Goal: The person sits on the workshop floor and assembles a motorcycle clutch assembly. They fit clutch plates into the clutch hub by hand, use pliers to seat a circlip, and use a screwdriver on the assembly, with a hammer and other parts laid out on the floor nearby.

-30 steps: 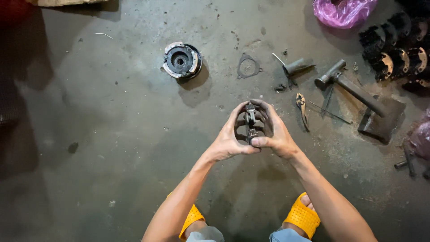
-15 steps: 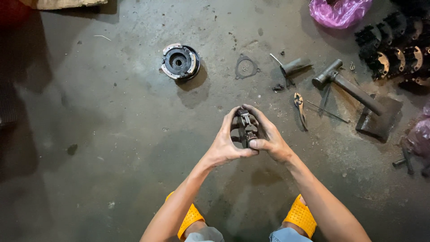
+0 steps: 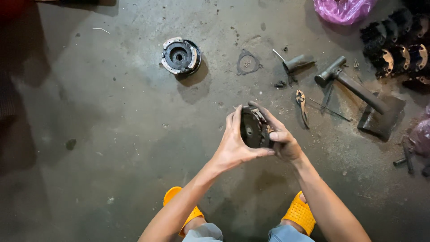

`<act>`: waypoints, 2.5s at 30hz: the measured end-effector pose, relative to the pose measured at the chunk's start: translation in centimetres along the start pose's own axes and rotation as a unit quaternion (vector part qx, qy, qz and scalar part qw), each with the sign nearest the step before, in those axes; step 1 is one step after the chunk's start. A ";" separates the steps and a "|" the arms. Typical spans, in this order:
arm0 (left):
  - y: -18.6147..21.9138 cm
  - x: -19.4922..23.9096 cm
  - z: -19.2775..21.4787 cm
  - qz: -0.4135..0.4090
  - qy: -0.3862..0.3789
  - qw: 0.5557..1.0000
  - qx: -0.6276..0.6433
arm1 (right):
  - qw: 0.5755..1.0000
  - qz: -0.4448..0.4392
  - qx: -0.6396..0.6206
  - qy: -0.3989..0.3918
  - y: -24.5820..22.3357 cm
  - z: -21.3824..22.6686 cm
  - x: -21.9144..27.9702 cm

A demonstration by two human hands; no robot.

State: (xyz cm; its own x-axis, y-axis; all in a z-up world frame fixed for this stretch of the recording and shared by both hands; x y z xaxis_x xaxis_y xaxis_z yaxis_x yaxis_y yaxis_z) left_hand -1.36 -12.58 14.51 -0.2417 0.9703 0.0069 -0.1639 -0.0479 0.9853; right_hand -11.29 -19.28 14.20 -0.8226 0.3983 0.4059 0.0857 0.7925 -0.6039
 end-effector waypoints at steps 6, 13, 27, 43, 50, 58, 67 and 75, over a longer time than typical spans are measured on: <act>-0.1 0.0 -0.2 0.012 -0.001 1.000 0.003 | 0.998 -0.004 0.056 0.019 0.5 0.3 0.0; -2.2 0.4 -0.5 -0.025 0.013 0.999 0.022 | 0.990 0.041 0.125 0.048 1.1 1.6 -0.5; -2.5 0.7 0.1 -0.065 0.059 0.992 0.095 | 0.977 0.068 0.193 0.054 1.7 2.7 -0.5; -0.1 -1.3 1.6 -0.079 -0.091 0.989 0.083 | 0.978 -0.037 0.200 -0.052 0.4 3.9 -1.5; -3.6 -1.1 -0.3 -0.026 -0.080 0.979 0.184 | 0.975 -0.064 0.206 -0.048 1.8 4.5 -1.3; -2.6 -0.1 -1.0 -0.058 -0.004 0.962 0.268 | 0.959 -0.041 0.278 -0.039 0.7 3.9 -0.4; -4.0 0.1 0.3 -0.058 0.067 0.942 0.325 | 0.947 -0.074 0.291 -0.112 0.5 3.0 -0.2; -3.5 0.7 -0.3 -0.051 0.074 0.938 0.334 | 0.967 -0.018 0.253 -0.011 2.1 4.0 1.3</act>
State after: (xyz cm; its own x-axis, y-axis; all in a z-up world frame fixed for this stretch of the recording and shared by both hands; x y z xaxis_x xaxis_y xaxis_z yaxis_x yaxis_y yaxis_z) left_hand -1.27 -11.83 10.96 -0.3953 0.9160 -0.0680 0.4310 0.2503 0.8670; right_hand -14.38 -18.95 10.69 -0.8327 0.3596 0.4211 -0.2249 0.4754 -0.8506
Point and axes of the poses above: each hand's wrist, its own x-axis away from the middle knuckle, its own z-axis out of the back of the hand, y = z × x, the point moved 7 cm from there along -x, towards the middle knuckle, and after that the axes turned 14 degrees about -z, right-handed, at the moved point
